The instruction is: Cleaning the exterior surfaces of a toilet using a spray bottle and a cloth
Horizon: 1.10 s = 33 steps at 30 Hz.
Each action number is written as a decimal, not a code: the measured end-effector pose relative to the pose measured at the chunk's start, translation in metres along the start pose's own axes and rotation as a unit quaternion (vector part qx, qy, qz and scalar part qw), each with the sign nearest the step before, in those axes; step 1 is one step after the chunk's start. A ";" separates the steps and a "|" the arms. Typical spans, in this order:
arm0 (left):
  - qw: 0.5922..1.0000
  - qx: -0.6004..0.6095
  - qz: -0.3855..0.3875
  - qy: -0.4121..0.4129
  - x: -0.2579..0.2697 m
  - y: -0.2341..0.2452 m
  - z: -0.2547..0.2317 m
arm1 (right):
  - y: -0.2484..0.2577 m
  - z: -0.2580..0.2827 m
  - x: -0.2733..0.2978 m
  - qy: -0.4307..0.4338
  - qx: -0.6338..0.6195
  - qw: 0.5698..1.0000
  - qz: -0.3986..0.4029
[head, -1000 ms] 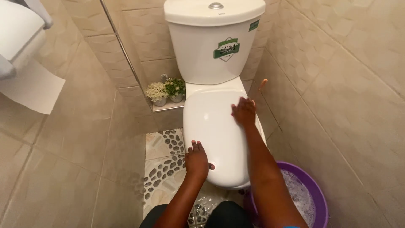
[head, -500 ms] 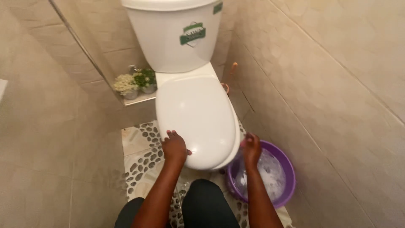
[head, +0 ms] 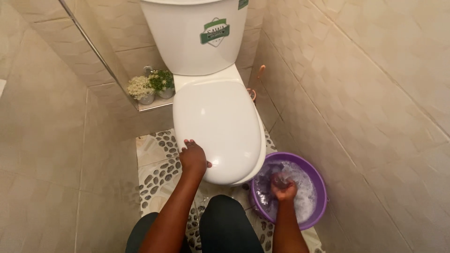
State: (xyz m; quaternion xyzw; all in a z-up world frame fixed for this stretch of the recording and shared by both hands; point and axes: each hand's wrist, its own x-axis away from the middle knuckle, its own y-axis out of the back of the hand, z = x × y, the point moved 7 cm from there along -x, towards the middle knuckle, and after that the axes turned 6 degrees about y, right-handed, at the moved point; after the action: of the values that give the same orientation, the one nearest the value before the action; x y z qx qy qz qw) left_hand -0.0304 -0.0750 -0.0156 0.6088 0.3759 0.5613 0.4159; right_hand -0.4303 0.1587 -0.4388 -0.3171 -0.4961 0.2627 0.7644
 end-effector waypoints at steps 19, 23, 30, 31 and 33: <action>0.993 0.110 0.026 -0.013 0.002 -0.021 0.007 | -0.562 -0.133 0.045 0.573 0.774 0.181 0.201; 0.994 0.109 -0.001 -0.010 0.020 -0.003 0.005 | -0.575 -0.248 0.089 0.519 0.724 0.150 0.429; 0.991 0.121 -0.032 -0.039 0.025 -0.008 0.007 | -0.530 -0.188 0.138 0.438 0.695 0.121 0.557; 0.992 0.116 -0.030 -0.041 0.022 -0.010 0.007 | -0.528 -0.161 0.100 0.466 0.696 0.149 0.526; 0.993 0.112 -0.021 -0.039 0.030 -0.014 0.010 | -0.522 -0.119 0.044 0.487 0.695 0.179 0.498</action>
State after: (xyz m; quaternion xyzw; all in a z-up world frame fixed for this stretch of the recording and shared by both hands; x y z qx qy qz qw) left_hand -0.0176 -0.0429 -0.0176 0.6646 0.4330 0.4827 0.3711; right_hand -0.2585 -0.1813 -0.0606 0.0994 0.6238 0.6179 0.4682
